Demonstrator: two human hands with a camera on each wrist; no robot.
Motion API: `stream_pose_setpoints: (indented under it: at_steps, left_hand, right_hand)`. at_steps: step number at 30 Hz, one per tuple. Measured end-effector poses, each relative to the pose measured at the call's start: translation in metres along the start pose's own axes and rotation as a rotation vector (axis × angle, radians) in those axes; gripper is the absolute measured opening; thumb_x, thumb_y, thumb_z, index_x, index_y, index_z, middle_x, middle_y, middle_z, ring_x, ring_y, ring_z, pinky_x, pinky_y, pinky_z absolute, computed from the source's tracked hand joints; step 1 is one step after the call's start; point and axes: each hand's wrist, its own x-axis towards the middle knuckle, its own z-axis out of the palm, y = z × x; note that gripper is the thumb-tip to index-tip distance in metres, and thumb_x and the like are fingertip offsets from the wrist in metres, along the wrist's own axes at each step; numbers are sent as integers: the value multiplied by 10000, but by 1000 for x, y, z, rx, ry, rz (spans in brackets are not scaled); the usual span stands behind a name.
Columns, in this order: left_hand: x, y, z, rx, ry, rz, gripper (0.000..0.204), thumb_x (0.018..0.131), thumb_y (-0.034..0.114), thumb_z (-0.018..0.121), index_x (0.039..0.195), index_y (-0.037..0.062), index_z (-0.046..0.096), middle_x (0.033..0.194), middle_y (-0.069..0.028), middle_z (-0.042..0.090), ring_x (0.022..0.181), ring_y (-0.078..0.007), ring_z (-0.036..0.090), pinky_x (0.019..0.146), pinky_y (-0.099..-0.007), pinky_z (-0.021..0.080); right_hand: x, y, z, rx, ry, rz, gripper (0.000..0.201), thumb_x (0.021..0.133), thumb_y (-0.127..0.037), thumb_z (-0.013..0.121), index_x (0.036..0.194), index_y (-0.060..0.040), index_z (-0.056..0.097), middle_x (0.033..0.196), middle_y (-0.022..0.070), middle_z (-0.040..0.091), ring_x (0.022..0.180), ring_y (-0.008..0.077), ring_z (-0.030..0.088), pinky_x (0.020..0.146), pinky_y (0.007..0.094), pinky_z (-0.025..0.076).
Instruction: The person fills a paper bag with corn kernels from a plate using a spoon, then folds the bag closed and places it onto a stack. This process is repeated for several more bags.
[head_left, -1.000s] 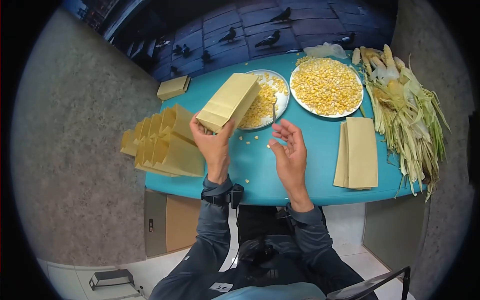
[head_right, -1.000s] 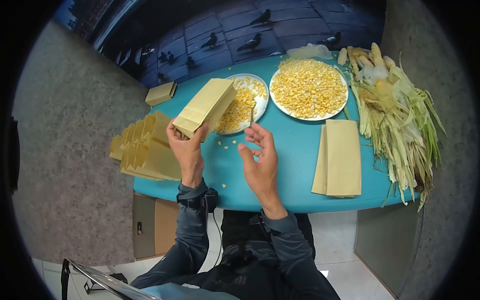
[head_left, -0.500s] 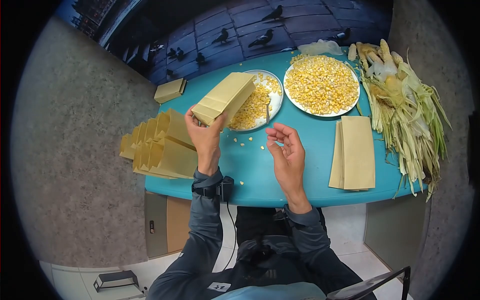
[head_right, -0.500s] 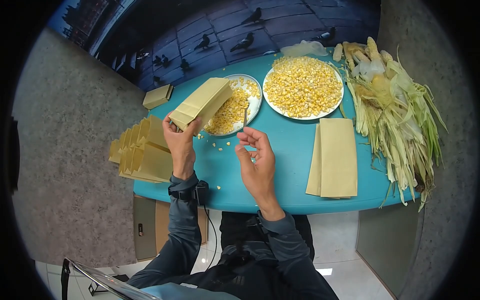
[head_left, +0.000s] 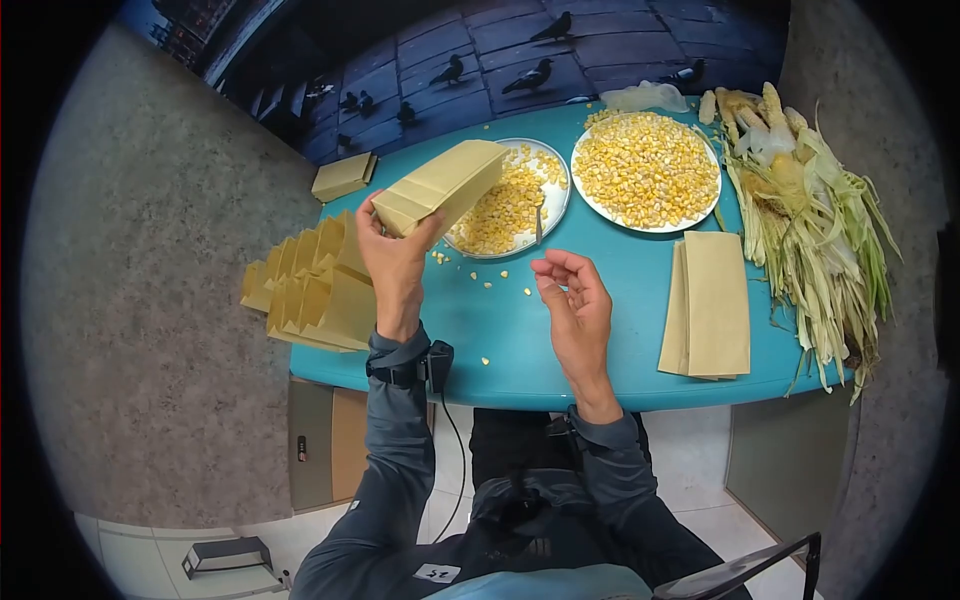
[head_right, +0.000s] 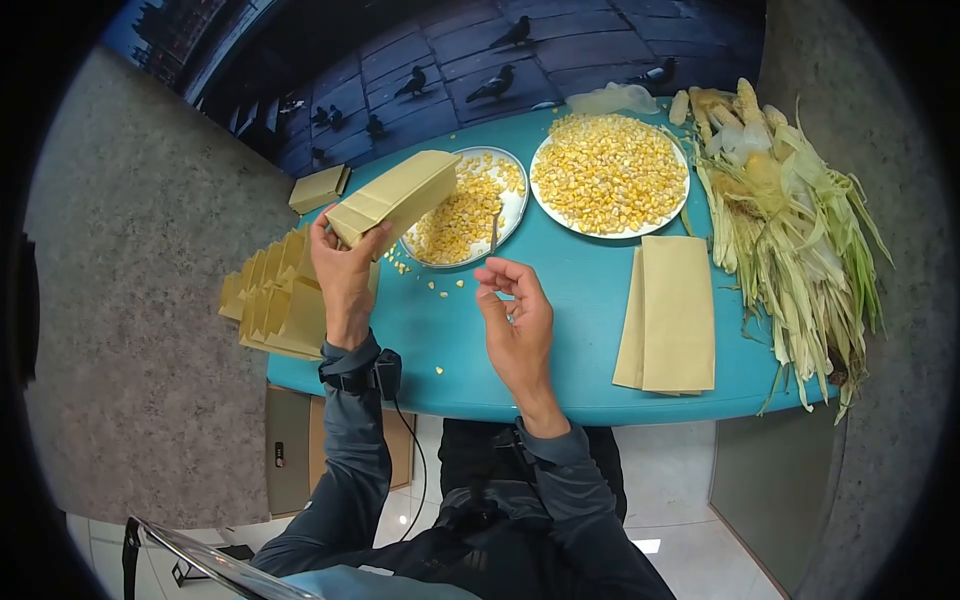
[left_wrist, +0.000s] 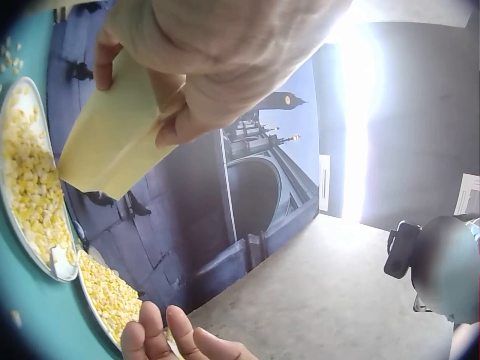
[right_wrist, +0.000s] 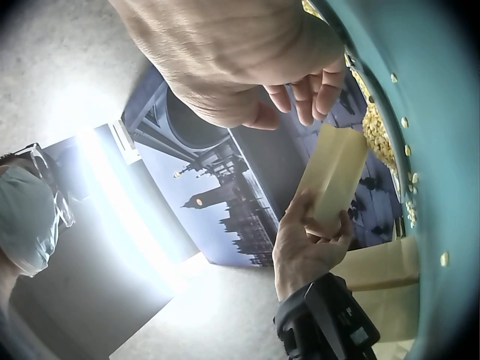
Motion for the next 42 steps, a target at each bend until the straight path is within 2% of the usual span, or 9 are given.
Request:
stream_pose_setpoints:
  at_steps: [8,17,19,29,31,39,42]
  left_hand:
    - [5,8,-4,10,-22,31,821,784,47,928,1456,-42,465,1284,-142,641,1140,-202,663,945,-321,583]
    - [11,15,1,59,1,50,872,769,81,935,1488,-69,465,1295,-146,634,1150,-200,655,973,-313,563]
    - [14,15,1,80,-1,55,864,769,83,933,1485,-69,472,1294,-145,634,1151,-200,654,975,-314,561]
    - [13,17,-2,91,-3,62,881,762,84,935,1497,-77,477,1324,-158,630,1152,-210,666,985,-320,564]
    - [13,20,-2,90,-5,58,889,764,85,934,1504,-81,471,1324,-161,631,1156,-213,667,986,-323,565]
    - [20,40,4,137,-29,98,905,767,104,931,1518,-103,470,1323,-182,649,1150,-223,681,968,-326,583]
    - [25,40,10,203,-16,106,855,775,107,942,1499,-78,528,1307,-161,672,1140,-212,691,984,-325,576]
  right_hand:
    - [-1,-3,0,13,2,46,310,1044,-76,691,1331,26,635,1208,131,735,1112,140,644,852,265,530]
    - [-2,-5,2,-13,8,74,243,1056,-84,673,1269,34,676,1158,127,762,1067,141,681,913,291,545]
    - [-2,-2,2,-30,16,34,239,1065,-117,671,1261,19,687,1124,111,782,1003,111,681,847,268,508]
    - [-4,-8,2,-40,7,82,197,1063,-134,686,1202,-1,726,1085,103,803,985,121,709,839,272,505]
    - [-4,-8,1,-67,-6,72,172,1077,-97,670,1169,43,708,1072,145,787,996,149,730,916,293,572]
    - [-4,-12,3,-62,-7,91,173,1081,-97,665,1158,51,711,1052,142,783,1003,165,742,940,310,587]
    - [-4,-12,3,-58,-9,93,172,1082,-98,664,1154,50,713,1044,140,783,998,166,745,930,309,589]
